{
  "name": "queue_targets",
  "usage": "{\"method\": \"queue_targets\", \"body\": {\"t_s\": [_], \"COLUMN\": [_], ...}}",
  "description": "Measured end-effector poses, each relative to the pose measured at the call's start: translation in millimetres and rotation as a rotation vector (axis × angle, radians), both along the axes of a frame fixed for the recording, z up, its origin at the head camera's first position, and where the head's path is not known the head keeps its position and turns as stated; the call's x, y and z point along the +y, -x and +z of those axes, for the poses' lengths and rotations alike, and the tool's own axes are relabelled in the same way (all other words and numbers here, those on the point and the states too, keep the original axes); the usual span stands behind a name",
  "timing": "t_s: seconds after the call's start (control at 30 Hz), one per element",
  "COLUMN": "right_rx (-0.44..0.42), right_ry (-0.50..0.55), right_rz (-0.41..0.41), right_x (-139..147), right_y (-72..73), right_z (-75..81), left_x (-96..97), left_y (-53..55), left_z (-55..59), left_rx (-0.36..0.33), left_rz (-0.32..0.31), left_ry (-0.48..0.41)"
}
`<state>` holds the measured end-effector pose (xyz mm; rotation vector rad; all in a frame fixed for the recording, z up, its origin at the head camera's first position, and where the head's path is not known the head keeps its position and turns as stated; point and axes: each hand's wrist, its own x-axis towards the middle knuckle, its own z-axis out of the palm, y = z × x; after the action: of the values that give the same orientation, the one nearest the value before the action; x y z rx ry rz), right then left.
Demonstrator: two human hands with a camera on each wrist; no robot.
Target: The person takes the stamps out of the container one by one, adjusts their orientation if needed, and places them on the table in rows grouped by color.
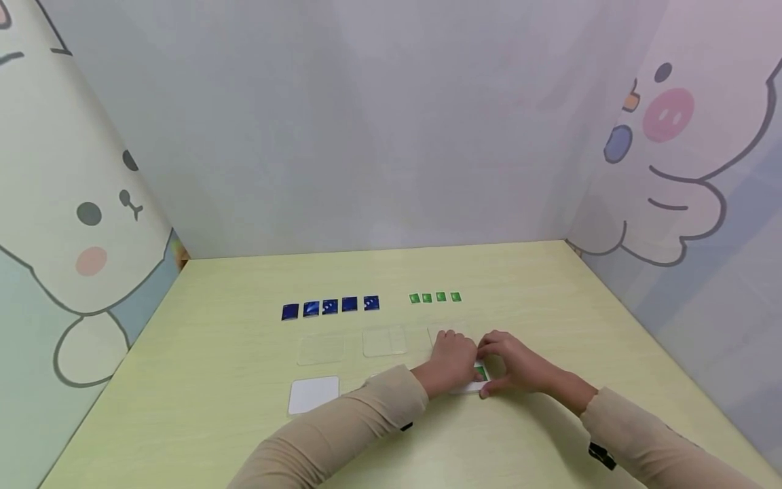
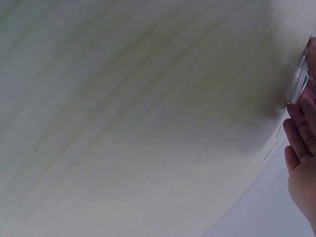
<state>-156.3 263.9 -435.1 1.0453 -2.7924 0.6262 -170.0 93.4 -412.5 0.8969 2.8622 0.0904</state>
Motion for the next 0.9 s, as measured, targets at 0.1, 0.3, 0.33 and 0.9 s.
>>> {"method": "queue_targets", "body": {"t_s": [0.1, 0.3, 0.33, 0.9], "right_rx": [-0.003, -0.003, -0.001, -0.047], "right_ry": [-0.004, -0.008, -0.009, -0.038], "right_rz": [0.0, 0.002, 0.003, -0.026], "right_x": [0.0, 0.1, 0.1, -1.6], "right_y": [-1.0, -1.3, -1.0, 1.2], "right_z": [0.6, 1.8, 1.8, 3.3], "left_x": [-0.6, -1.4, -1.4, -0.2], "left_y": [-0.2, 1.9, 2.3, 7.3], "left_z": [1.7, 4.9, 5.5, 7.0], "left_rx": [-0.022, -0.066, -0.071, -0.098], "left_rz": [0.006, 0.026, 0.032, 0.069], "left_ry": [-0.024, -0.057, -0.061, -0.09]}}
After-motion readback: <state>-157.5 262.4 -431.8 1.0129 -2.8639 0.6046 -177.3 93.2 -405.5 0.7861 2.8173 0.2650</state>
